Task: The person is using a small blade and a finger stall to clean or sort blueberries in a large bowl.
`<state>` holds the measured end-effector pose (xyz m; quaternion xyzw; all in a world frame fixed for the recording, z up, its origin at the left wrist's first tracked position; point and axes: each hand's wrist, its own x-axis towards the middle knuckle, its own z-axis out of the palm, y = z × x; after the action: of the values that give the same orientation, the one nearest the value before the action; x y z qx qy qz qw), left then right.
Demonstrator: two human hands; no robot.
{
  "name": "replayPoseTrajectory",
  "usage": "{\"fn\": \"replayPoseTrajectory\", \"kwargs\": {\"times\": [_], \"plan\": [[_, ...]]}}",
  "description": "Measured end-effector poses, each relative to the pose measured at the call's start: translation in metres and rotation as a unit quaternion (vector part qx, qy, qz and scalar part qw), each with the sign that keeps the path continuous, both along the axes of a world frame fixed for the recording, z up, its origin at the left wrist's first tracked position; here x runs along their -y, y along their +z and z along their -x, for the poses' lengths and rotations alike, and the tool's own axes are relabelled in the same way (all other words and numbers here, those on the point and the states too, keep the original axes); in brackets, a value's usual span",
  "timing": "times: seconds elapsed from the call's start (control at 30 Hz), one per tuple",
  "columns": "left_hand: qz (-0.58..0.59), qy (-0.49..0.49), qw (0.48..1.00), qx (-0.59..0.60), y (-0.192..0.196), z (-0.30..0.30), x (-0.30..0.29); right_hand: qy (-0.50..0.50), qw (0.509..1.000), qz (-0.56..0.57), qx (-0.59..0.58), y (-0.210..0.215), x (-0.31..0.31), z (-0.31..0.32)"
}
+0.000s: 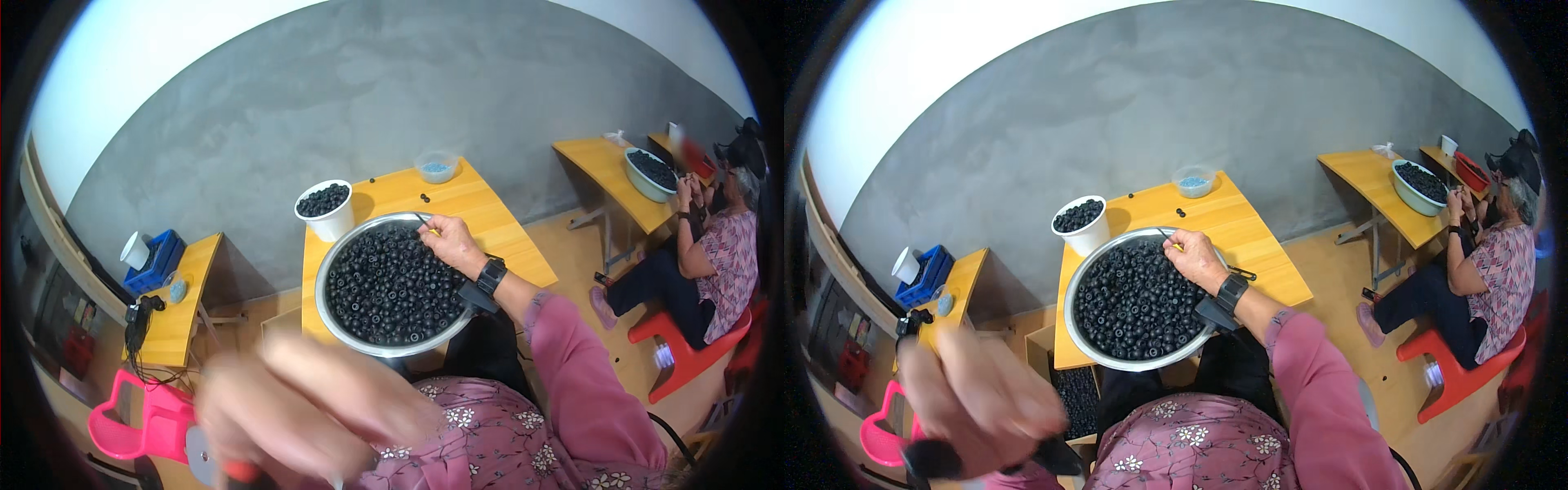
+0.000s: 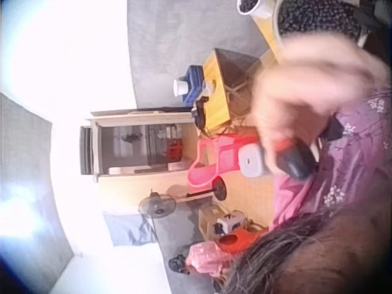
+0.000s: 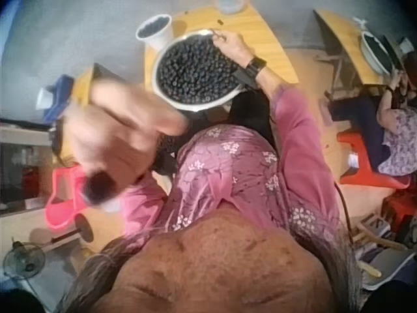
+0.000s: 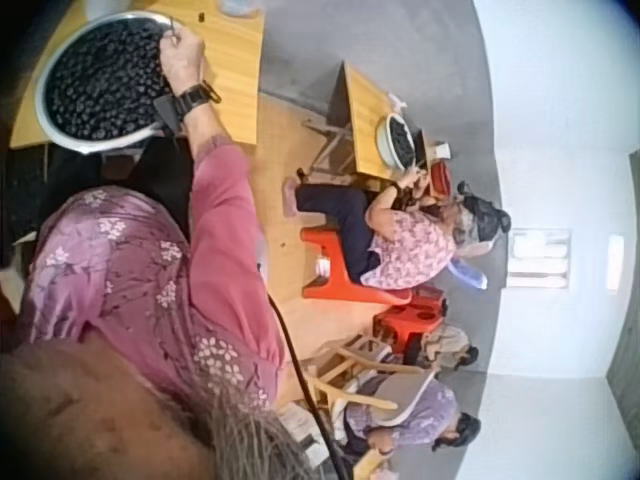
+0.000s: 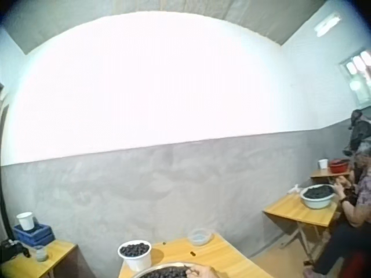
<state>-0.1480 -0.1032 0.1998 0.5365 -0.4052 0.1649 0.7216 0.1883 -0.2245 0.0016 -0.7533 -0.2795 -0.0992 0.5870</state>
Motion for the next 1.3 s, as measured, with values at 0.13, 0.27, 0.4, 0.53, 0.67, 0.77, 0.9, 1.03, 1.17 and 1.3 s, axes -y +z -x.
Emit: {"fn": "replayPoseTrajectory", "kwargs": {"times": [0.13, 0.27, 0.4, 0.53, 0.67, 0.77, 0.9, 1.03, 1.17, 1.3], "plan": [[-0.162, -0.094, 0.974, 0.130, -0.038, 0.004, 0.010, 0.016, 1.000, 0.009, 0.022, 0.009, -0.010, 0.011], [-0.184, -0.120, 0.968, 0.125, -0.022, -0.009, 0.021, 0.006, 0.999, 0.033, -0.003, 0.012, -0.001, 0.013], [-0.200, -0.115, 0.966, 0.118, -0.017, -0.001, 0.021, 0.002, 0.999, 0.037, 0.011, 0.019, 0.001, 0.018], [-0.203, -0.102, 0.968, 0.106, -0.062, 0.036, 0.089, 0.015, 0.999, 0.031, 0.005, 0.015, -0.009, 0.014], [-0.217, -0.089, 0.968, 0.088, -0.097, 0.067, 0.156, -0.012, 0.999, 0.044, 0.017, 0.007, -0.006, 0.006], [-0.245, -0.086, 0.962, 0.085, -0.033, 0.057, 0.039, 0.004, 1.000, 0.005, 0.026, -0.010, -0.003, -0.010], [-0.281, -0.140, 0.944, 0.097, -0.029, 0.066, -0.041, -0.010, 0.995, 0.018, 0.097, 0.002, -0.008, 0.006], [-0.311, -0.142, 0.934, 0.102, -0.001, 0.052, -0.015, 0.019, 0.998, 0.029, 0.057, 0.011, -0.010, 0.012], [-0.406, -0.204, 0.890, -0.039, 0.028, 0.029, 0.015, 0.022, 0.999, 0.042, 0.026, 0.014, -0.003, 0.014], [-0.375, -0.145, 0.915, -0.031, 0.021, 0.043, 0.002, 0.007, 0.998, 0.043, 0.048, 0.012, -0.004, 0.012]]}}
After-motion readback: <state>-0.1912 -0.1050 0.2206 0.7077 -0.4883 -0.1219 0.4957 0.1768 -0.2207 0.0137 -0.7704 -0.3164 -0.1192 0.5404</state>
